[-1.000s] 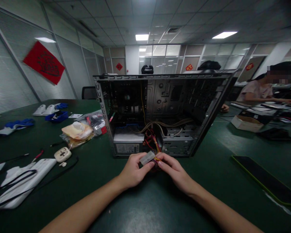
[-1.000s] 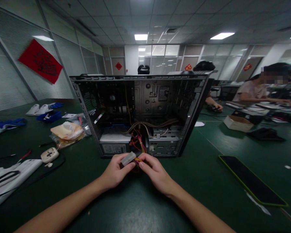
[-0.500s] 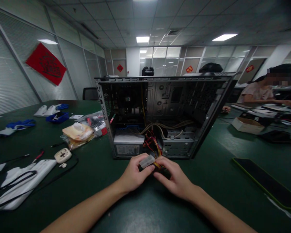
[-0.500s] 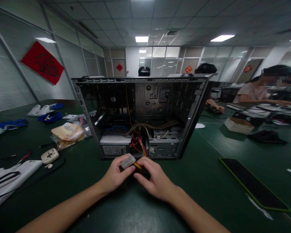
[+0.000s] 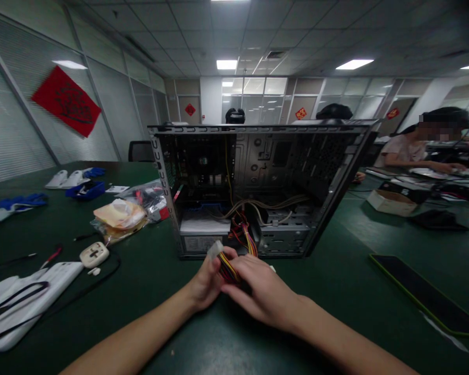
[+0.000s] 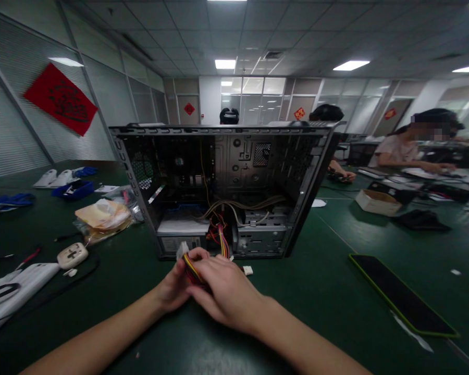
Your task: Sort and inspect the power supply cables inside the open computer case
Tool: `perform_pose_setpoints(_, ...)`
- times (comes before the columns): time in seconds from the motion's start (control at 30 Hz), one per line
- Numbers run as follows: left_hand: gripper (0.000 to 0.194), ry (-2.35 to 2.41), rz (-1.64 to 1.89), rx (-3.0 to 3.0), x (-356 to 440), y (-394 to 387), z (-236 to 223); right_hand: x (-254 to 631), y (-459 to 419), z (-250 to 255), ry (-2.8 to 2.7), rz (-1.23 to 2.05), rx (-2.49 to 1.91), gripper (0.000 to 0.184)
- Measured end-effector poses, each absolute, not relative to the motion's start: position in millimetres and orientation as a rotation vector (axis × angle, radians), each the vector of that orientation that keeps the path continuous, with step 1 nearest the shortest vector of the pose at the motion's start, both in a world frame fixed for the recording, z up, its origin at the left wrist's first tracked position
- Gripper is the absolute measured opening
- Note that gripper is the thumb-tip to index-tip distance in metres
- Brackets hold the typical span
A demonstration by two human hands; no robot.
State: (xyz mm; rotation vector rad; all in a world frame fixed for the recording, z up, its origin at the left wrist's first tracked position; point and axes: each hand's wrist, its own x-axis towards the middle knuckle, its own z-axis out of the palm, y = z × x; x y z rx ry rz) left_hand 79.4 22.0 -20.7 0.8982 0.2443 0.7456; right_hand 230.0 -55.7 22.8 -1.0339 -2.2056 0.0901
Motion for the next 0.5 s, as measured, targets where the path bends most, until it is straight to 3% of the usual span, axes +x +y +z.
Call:
perform_pose_setpoints(0.1, 0.059, 0.258, 0.831, 0.806, 80, 31, -24, 228, -29, 54, -2.215, 0.009, -1.015, 0.021)
perform_pose_setpoints(0.3, 0.043, 0.346, 0.846, 0.887, 81, 45, -33, 212, 49, 118, -2.148, -0.253, -1.402, 0.022)
perform_pose_setpoints(0.5, 0.042, 0.317, 0.813, 1.023, 79, 42, -30, 192, 96, 127, -2.148, -0.354, -1.769, 0.031)
